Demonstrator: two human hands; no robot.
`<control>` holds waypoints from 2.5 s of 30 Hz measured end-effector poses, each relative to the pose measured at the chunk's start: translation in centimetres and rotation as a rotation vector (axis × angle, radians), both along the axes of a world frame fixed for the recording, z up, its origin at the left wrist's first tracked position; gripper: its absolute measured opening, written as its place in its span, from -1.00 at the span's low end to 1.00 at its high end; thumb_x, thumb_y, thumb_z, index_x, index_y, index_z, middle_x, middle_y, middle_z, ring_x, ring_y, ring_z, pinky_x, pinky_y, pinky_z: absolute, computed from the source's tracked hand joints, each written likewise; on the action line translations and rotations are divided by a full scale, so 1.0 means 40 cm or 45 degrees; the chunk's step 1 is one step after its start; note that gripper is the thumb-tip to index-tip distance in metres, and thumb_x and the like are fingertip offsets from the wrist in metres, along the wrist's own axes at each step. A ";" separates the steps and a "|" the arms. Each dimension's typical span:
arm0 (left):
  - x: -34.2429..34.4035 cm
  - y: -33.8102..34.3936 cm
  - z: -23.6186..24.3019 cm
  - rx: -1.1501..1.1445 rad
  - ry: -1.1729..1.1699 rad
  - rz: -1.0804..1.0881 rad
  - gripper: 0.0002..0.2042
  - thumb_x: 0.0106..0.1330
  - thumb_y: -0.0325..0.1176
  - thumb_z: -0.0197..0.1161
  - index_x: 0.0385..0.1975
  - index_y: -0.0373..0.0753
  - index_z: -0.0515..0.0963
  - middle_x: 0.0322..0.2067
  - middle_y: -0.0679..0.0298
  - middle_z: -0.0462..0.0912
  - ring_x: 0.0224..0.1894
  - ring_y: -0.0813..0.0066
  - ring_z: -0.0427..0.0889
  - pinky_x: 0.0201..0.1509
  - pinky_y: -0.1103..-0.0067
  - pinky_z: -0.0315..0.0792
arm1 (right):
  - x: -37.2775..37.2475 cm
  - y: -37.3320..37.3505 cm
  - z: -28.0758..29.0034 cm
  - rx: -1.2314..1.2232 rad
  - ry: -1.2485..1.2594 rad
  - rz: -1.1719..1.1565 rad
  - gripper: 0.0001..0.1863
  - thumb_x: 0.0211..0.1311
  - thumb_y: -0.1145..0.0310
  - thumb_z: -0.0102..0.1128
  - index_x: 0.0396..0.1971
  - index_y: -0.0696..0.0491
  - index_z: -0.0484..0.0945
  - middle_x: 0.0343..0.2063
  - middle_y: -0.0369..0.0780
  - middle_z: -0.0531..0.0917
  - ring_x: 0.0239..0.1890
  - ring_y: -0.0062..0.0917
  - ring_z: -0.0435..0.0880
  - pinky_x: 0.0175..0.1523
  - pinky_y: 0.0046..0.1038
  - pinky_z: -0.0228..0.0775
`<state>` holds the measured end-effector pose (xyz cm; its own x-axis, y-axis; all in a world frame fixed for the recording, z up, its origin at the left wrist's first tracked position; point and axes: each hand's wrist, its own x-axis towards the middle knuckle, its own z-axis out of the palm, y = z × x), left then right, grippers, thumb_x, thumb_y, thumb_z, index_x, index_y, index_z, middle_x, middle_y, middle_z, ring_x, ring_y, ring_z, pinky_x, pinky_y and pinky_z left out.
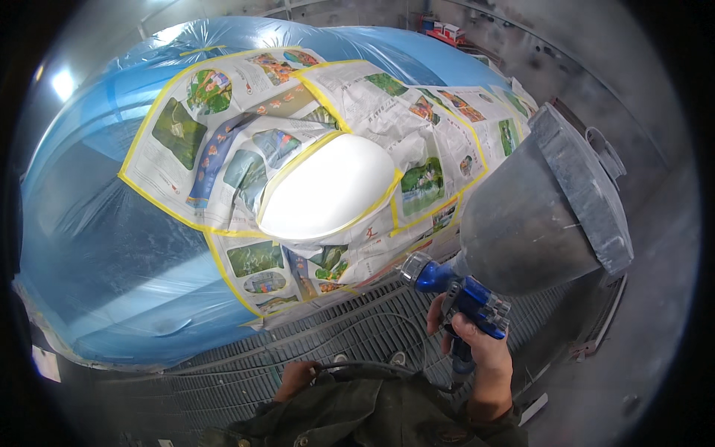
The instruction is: The person uses a spray gun to apply white paint to a car hood in a paint booth. The hood is masked with newspaper and tape. The person moves around the hood, spraying different sections and occasionally wiping the surface with a cloth.
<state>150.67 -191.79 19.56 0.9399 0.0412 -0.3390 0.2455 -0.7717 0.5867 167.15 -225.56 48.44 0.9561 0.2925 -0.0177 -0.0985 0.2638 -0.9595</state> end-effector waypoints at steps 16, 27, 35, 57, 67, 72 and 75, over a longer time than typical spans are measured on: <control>-0.074 -0.082 -0.002 0.156 0.136 0.189 -0.82 0.20 -0.15 0.29 -0.29 0.00 0.72 -0.46 0.13 0.70 -0.35 0.03 0.68 -0.26 0.21 0.52 | 0.099 -0.071 -0.044 0.041 0.047 0.222 -0.51 0.23 0.08 0.30 -0.01 0.13 0.49 -0.30 -0.14 0.63 -0.29 -0.48 0.64 -0.47 -0.58 0.47; -0.095 -0.099 0.025 0.195 0.201 0.200 -0.80 0.17 -0.28 0.21 -0.26 0.06 0.73 -0.45 0.14 0.71 -0.35 0.06 0.70 -0.25 0.22 0.55 | 0.113 -0.081 -0.075 0.102 0.086 0.274 -0.56 0.25 0.13 0.30 -0.06 0.16 0.50 -0.32 -0.13 0.63 -0.31 -0.48 0.64 -0.50 -0.58 0.47; -0.106 -0.075 0.016 0.208 0.140 0.128 -0.77 0.15 -0.29 0.21 -0.22 0.05 0.73 -0.44 0.13 0.71 -0.33 0.06 0.70 -0.23 0.21 0.55 | 0.097 -0.066 -0.032 0.101 0.088 0.240 -0.61 0.27 0.17 0.28 -0.07 0.15 0.51 -0.34 -0.15 0.64 -0.31 -0.49 0.65 -0.52 -0.59 0.47; -0.087 0.036 -0.019 -0.102 -0.126 -0.066 -0.78 0.10 -0.30 0.29 -0.24 -0.05 0.73 -0.36 0.09 0.72 -0.29 0.02 0.69 -0.20 0.26 0.55 | 0.044 0.223 0.138 -0.226 -0.028 -0.017 -0.77 0.34 0.28 0.29 -0.19 0.14 0.62 -0.32 -0.27 0.66 -0.30 -0.63 0.64 -0.53 -0.63 0.45; -0.091 0.100 -0.029 -0.056 0.080 -0.157 -0.80 0.22 -0.24 0.24 -0.23 -0.02 0.73 -0.32 0.17 0.74 -0.24 0.08 0.70 -0.17 0.28 0.54 | -0.056 0.226 0.128 -0.103 0.067 0.006 -0.65 0.26 0.28 0.36 -0.09 0.19 0.55 -0.29 -0.21 0.67 -0.33 -0.59 0.66 -0.54 -0.64 0.50; -0.087 0.072 -0.039 -0.144 0.080 -0.156 -0.84 0.21 -0.23 0.27 -0.27 0.00 0.73 -0.40 0.18 0.72 -0.33 0.08 0.69 -0.22 0.30 0.52 | -0.061 0.171 0.128 -0.100 0.049 -0.024 -0.68 0.27 0.30 0.35 -0.10 0.18 0.57 -0.30 -0.23 0.67 -0.33 -0.60 0.66 -0.55 -0.64 0.49; -0.067 0.018 0.004 -0.060 0.048 -0.143 -0.85 0.18 -0.27 0.29 -0.29 -0.01 0.73 -0.44 0.17 0.70 -0.36 0.08 0.67 -0.24 0.29 0.51 | -0.036 0.114 0.122 -0.098 0.033 0.027 -0.72 0.29 0.33 0.32 -0.11 0.18 0.57 -0.30 -0.23 0.67 -0.33 -0.61 0.65 -0.54 -0.65 0.50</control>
<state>147.99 -191.08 19.73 0.9242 -0.0803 -0.3734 0.1817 -0.7675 0.6148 165.71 -221.02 53.30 0.9487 0.3094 -0.0657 -0.1283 0.1867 -0.9740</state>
